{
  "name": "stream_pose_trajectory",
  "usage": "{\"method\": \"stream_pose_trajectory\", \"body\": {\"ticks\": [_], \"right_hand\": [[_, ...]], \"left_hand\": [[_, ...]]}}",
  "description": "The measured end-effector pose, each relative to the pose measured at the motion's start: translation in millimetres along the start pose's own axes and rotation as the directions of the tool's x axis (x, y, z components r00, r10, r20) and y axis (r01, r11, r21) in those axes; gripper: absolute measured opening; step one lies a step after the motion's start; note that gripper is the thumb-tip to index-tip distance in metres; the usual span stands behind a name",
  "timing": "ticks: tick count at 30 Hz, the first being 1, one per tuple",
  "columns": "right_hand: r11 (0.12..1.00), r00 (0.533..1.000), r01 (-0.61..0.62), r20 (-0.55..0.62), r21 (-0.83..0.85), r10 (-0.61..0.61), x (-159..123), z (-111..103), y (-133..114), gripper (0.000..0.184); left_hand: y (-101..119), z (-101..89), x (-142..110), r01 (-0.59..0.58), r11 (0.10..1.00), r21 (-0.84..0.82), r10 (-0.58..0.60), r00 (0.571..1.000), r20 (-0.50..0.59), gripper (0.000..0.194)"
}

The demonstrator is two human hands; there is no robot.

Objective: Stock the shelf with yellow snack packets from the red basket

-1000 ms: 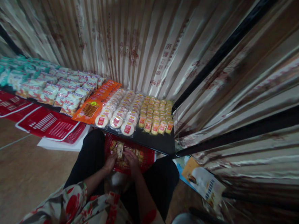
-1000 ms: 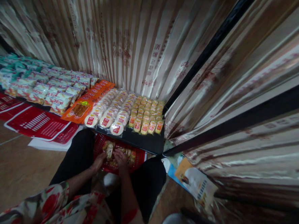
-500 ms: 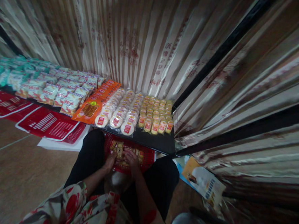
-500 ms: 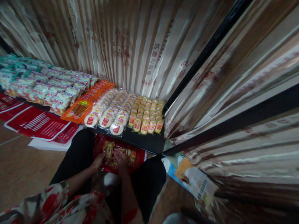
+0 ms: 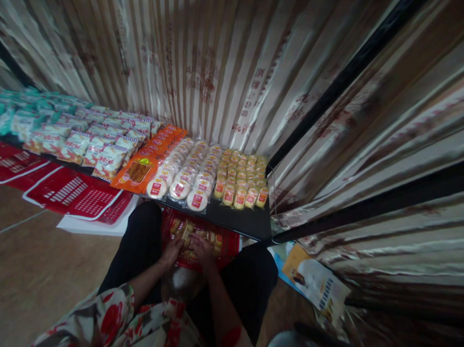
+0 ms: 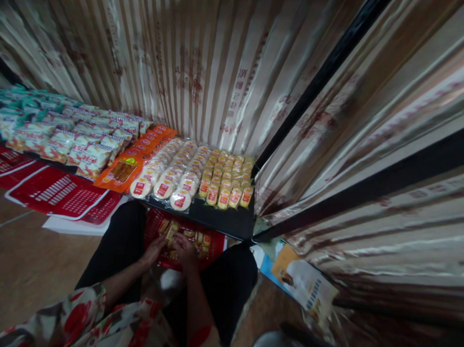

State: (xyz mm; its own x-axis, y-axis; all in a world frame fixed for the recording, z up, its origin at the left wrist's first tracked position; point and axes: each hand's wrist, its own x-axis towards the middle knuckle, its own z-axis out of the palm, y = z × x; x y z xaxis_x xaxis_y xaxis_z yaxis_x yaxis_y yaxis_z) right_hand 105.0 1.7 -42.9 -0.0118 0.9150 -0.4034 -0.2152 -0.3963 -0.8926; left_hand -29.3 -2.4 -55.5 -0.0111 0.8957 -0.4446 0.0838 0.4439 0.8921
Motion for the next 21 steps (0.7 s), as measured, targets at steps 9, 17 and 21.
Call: {"method": "stream_pose_trajectory", "body": {"ticks": [9,17,21], "right_hand": [[1.000,1.000,0.002,0.006,0.014,-0.002,4.0,-0.9,7.0,0.045],[0.994,0.997,0.081,0.005,-0.076,-0.081,4.5,-0.8,9.9,0.042],[0.985,0.993,0.119,0.010,-0.124,-0.119,3.6,-2.3,8.9,0.035]], "left_hand": [[3.3,0.8,-5.6,-0.074,0.995,0.061,0.072,0.997,0.034,0.045],[13.0,3.0,-14.8,-0.165,0.974,0.155,0.159,0.986,0.053,0.042],[18.0,4.1,-22.6,-0.195,0.954,0.226,0.195,0.980,0.024,0.040]]}}
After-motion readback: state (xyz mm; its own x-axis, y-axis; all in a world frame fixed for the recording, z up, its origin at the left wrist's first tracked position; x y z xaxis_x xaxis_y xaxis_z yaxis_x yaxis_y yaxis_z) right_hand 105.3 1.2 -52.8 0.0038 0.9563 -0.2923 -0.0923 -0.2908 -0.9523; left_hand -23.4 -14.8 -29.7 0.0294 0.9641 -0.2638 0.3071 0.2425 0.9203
